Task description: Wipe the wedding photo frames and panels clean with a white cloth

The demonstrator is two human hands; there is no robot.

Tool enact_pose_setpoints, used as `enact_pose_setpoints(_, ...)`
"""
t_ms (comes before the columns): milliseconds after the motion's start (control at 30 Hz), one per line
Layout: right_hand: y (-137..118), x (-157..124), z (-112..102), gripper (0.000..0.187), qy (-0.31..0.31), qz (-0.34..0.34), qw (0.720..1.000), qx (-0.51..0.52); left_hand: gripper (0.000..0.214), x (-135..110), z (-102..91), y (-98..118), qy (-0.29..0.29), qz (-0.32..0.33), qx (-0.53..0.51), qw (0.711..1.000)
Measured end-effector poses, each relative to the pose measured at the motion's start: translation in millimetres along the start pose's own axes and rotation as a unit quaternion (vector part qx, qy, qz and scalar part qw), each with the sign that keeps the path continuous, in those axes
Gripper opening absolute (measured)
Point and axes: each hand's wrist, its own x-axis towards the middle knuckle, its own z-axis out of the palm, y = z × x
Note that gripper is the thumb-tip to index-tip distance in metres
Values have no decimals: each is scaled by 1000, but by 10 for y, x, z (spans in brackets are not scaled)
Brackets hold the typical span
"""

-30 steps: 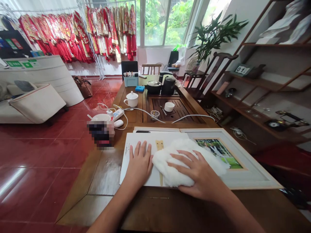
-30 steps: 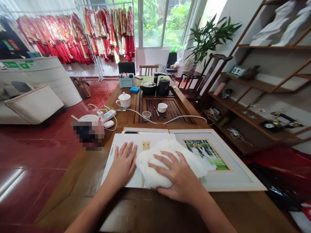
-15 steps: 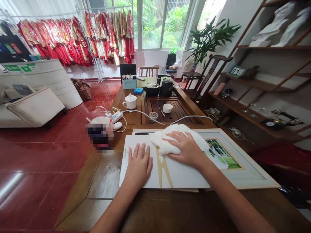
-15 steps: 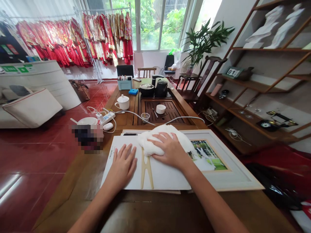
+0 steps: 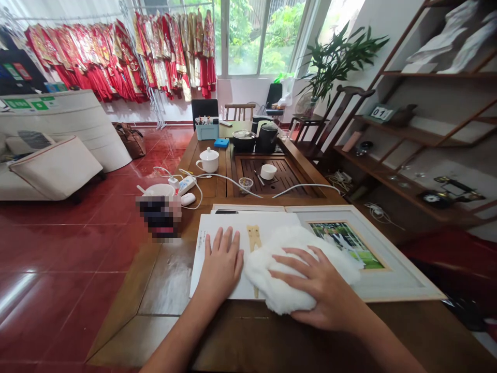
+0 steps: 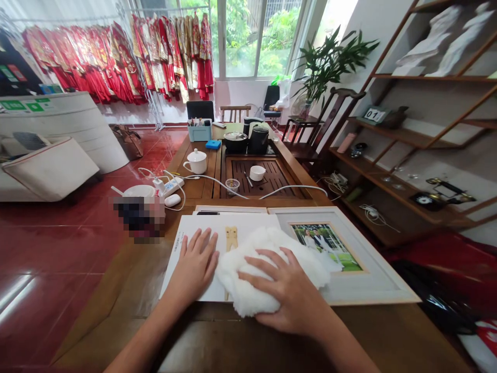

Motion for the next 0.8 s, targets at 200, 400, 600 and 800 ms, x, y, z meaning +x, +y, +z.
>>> enact_pose_setpoints(200,239,344,113,56,33,57,998,1,42,4,-12,-10,-5,10,-7,1000)
enact_pose_setpoints(400,437,708,171,55,55,98,994,3,41,-2,8,-24,5,15,-4,1000)
enact_pose_setpoints(600,339,597,162,52,44,82,996,2,42,-1,14,-9,0,-1,-1,1000)
enact_pose_setpoints(800,22,220,101,57,28,62,998,1,45,-8,3,-6,-12,1,10,1000)
